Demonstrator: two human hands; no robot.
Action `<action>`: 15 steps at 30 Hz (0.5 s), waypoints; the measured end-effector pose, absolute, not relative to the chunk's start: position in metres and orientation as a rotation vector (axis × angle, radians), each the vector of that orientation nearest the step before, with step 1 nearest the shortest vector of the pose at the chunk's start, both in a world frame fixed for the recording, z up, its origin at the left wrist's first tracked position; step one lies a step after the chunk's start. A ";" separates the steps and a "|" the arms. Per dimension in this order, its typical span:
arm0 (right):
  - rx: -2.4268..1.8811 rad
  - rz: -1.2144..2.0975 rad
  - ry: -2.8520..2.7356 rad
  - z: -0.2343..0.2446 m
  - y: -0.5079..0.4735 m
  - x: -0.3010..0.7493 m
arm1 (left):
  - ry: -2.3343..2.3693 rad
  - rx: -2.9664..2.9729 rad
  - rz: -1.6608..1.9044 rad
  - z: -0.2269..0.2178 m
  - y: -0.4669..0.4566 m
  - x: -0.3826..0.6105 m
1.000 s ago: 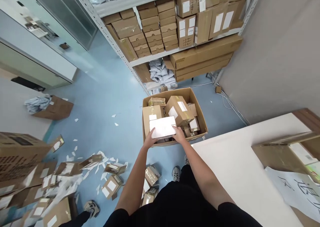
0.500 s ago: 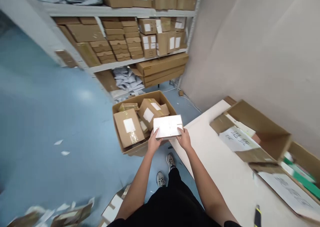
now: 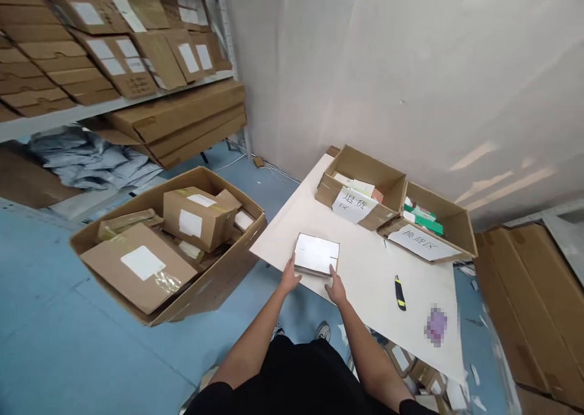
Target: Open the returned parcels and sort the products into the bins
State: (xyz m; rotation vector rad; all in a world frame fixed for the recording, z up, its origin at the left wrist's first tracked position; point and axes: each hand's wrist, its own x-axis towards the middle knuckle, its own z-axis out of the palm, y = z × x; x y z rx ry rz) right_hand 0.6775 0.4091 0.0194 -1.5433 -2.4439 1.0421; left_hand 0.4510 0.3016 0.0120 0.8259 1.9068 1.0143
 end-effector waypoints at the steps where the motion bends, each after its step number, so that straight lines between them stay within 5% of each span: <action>1: -1.502 1.084 -2.442 0.014 0.405 0.685 | 1.940 0.795 1.024 0.007 0.300 0.456; 6: -1.474 1.164 -2.320 0.017 0.411 0.693 | 2.063 0.863 1.040 0.024 0.310 0.465; 15: -1.671 0.884 -2.063 0.083 0.463 0.753 | 2.074 1.249 0.982 0.118 0.424 0.506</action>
